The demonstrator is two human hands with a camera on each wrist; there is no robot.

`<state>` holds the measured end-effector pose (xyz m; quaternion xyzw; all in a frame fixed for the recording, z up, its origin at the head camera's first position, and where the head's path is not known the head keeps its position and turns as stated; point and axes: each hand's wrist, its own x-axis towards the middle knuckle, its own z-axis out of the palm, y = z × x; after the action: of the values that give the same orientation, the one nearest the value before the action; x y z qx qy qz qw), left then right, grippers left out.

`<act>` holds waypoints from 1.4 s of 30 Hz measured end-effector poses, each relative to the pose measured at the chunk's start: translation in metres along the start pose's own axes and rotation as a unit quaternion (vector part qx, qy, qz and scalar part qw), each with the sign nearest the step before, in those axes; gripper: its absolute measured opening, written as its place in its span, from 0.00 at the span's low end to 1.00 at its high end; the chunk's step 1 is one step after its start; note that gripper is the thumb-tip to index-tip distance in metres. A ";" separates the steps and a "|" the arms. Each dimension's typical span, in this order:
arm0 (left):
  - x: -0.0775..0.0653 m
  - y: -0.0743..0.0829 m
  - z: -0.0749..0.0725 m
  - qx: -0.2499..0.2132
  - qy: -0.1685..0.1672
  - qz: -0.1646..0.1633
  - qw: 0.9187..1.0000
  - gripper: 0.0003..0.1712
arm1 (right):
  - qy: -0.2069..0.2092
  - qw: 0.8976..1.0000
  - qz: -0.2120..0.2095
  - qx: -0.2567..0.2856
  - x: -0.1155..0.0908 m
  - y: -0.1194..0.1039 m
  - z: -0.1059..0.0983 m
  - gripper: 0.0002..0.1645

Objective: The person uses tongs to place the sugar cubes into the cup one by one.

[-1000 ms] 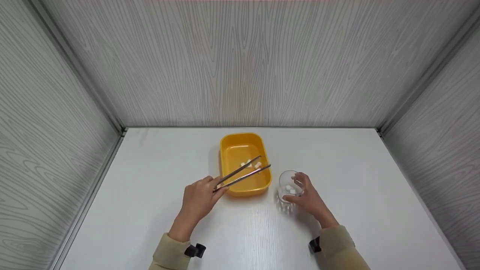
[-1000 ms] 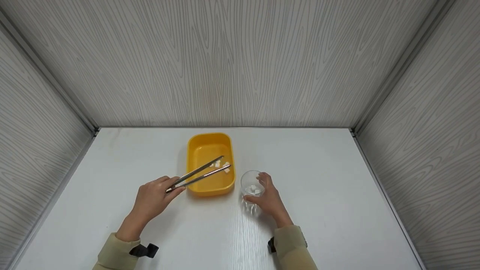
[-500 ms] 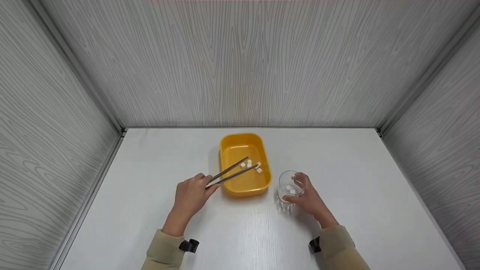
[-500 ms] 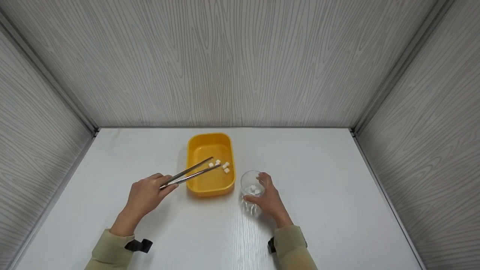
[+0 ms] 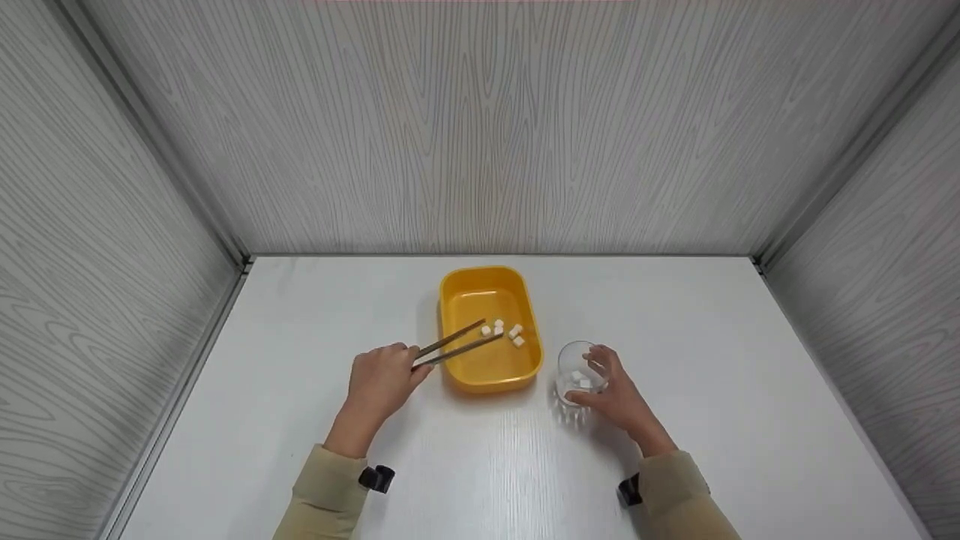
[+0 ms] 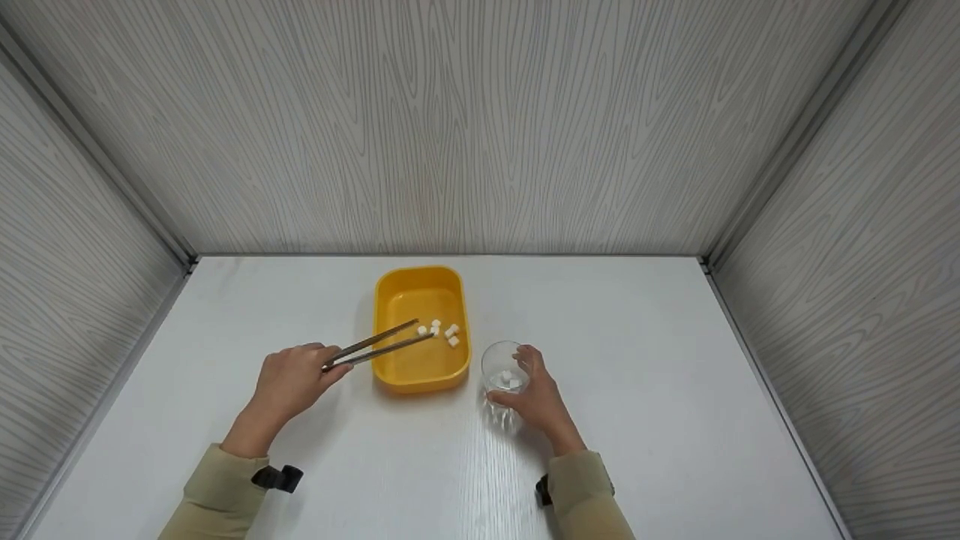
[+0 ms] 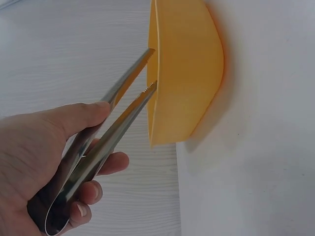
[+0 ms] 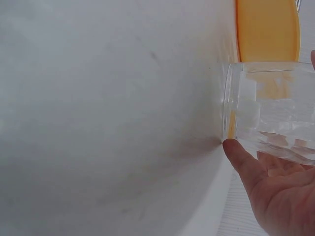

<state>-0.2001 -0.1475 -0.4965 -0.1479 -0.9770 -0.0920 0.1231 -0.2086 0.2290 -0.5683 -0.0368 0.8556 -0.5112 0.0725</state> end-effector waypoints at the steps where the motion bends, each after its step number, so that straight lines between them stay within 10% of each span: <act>1: 0.001 0.000 0.000 0.003 -0.001 0.001 1.000 0.18 | 0.000 1.000 0.000 0.001 0.000 0.000 0.000 0.58; 14: 0.020 0.002 0.000 0.093 0.001 0.036 0.995 0.17 | -0.002 1.000 0.003 0.001 0.000 -0.001 -0.001 0.57; 42: 0.038 0.018 0.007 0.131 -0.018 0.061 0.989 0.06 | 0.003 1.000 -0.006 0.003 -0.001 -0.002 -0.002 0.59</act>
<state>-0.2309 -0.1188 -0.4908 -0.1911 -0.9719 0.0467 0.1296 -0.2082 0.2299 -0.5660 -0.0407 0.8538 -0.5146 0.0670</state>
